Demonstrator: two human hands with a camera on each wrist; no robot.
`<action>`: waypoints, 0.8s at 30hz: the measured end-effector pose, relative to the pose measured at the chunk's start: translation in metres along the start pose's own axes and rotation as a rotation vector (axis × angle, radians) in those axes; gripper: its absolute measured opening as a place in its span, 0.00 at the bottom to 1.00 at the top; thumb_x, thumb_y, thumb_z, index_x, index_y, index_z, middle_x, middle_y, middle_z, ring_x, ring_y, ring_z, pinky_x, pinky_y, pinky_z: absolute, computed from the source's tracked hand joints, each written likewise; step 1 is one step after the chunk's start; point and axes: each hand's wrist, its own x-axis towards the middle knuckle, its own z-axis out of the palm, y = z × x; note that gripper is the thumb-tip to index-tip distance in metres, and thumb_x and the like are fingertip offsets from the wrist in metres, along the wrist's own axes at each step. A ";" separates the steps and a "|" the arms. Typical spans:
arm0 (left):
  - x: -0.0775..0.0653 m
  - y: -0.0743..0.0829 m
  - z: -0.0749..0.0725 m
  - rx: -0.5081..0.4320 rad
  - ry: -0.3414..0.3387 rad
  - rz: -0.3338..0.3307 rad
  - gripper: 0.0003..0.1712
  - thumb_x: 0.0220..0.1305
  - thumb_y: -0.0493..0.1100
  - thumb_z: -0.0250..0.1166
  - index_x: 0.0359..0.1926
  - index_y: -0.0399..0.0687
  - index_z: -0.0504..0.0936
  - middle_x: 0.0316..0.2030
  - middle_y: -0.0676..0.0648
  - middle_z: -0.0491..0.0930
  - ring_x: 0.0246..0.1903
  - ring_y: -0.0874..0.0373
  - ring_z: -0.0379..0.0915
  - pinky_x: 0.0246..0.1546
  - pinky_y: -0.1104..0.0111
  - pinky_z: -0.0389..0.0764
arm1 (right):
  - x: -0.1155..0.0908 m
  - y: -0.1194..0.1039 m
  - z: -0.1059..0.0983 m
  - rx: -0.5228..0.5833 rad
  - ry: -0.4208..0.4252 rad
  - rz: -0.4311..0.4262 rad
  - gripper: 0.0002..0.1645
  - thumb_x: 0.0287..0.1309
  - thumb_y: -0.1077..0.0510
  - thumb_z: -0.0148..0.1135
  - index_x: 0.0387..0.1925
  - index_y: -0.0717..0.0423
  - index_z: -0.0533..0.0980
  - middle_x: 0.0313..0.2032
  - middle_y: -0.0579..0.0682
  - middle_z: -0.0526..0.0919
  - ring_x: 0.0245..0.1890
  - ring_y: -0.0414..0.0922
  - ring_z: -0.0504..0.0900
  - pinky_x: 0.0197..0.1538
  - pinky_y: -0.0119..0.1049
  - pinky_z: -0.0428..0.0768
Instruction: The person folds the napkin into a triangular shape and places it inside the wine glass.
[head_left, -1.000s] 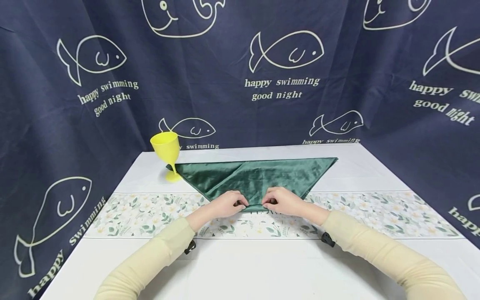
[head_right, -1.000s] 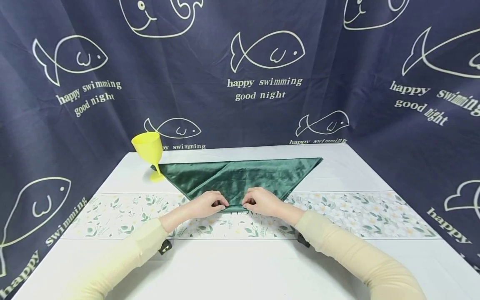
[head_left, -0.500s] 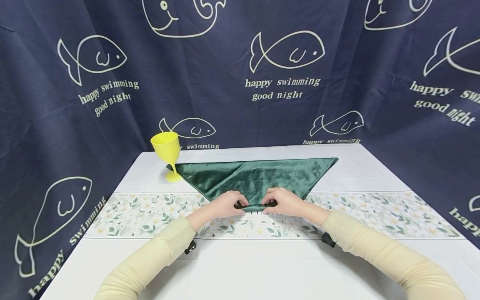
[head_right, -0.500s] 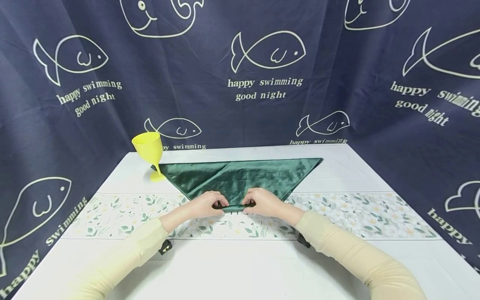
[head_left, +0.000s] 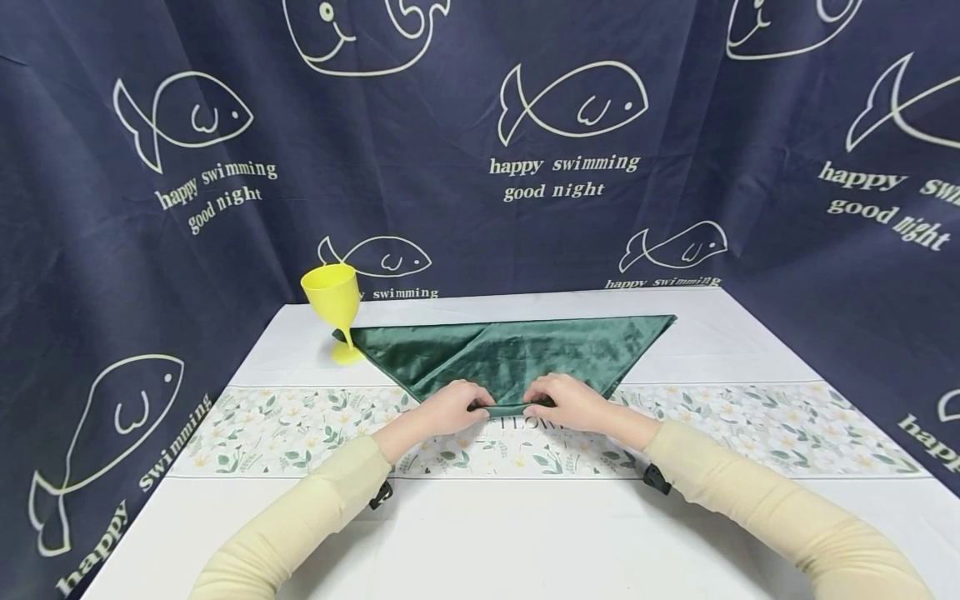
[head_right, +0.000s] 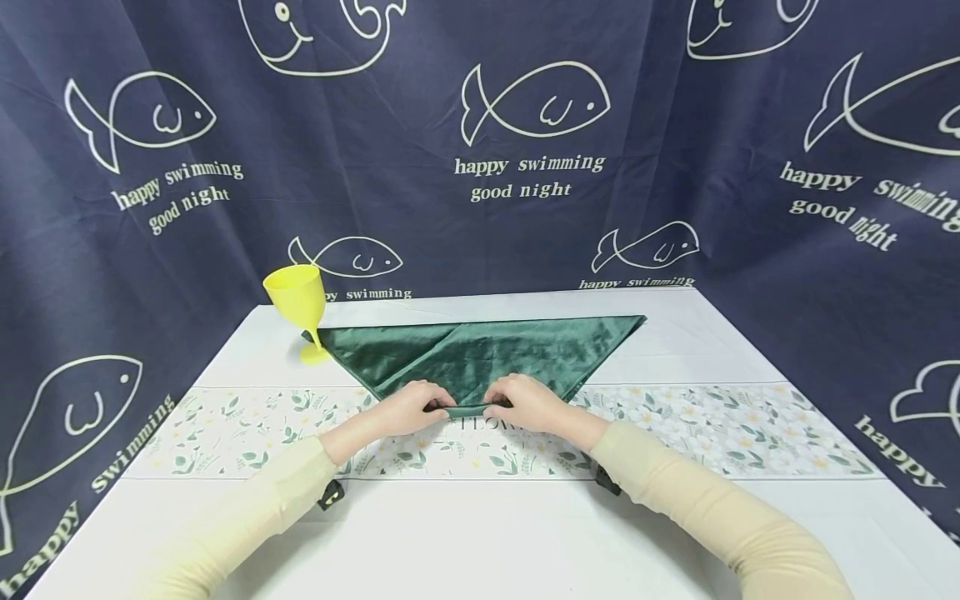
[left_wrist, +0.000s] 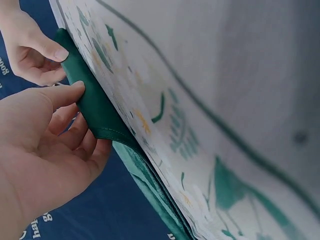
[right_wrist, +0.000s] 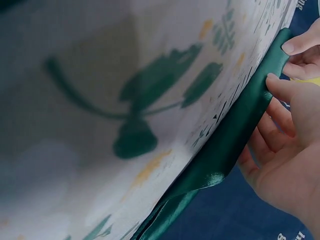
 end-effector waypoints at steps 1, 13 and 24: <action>0.000 0.000 0.000 -0.002 0.002 0.000 0.12 0.66 0.38 0.58 0.49 0.41 0.81 0.43 0.45 0.82 0.42 0.56 0.78 0.43 0.67 0.79 | 0.000 0.001 0.000 -0.001 0.002 -0.003 0.11 0.61 0.52 0.60 0.41 0.52 0.80 0.37 0.45 0.83 0.39 0.42 0.80 0.42 0.36 0.80; -0.002 0.002 -0.001 -0.012 0.013 -0.024 0.12 0.67 0.36 0.55 0.49 0.41 0.81 0.43 0.44 0.83 0.38 0.57 0.80 0.38 0.70 0.79 | 0.000 0.002 0.002 0.027 0.025 -0.051 0.08 0.63 0.56 0.58 0.39 0.54 0.80 0.35 0.45 0.82 0.30 0.35 0.78 0.35 0.31 0.78; -0.001 0.001 0.001 -0.033 0.012 -0.023 0.13 0.68 0.35 0.54 0.49 0.40 0.80 0.43 0.43 0.83 0.34 0.58 0.79 0.35 0.70 0.78 | 0.001 0.001 0.003 0.019 0.028 -0.054 0.10 0.64 0.57 0.56 0.39 0.57 0.80 0.34 0.47 0.81 0.31 0.38 0.78 0.34 0.31 0.78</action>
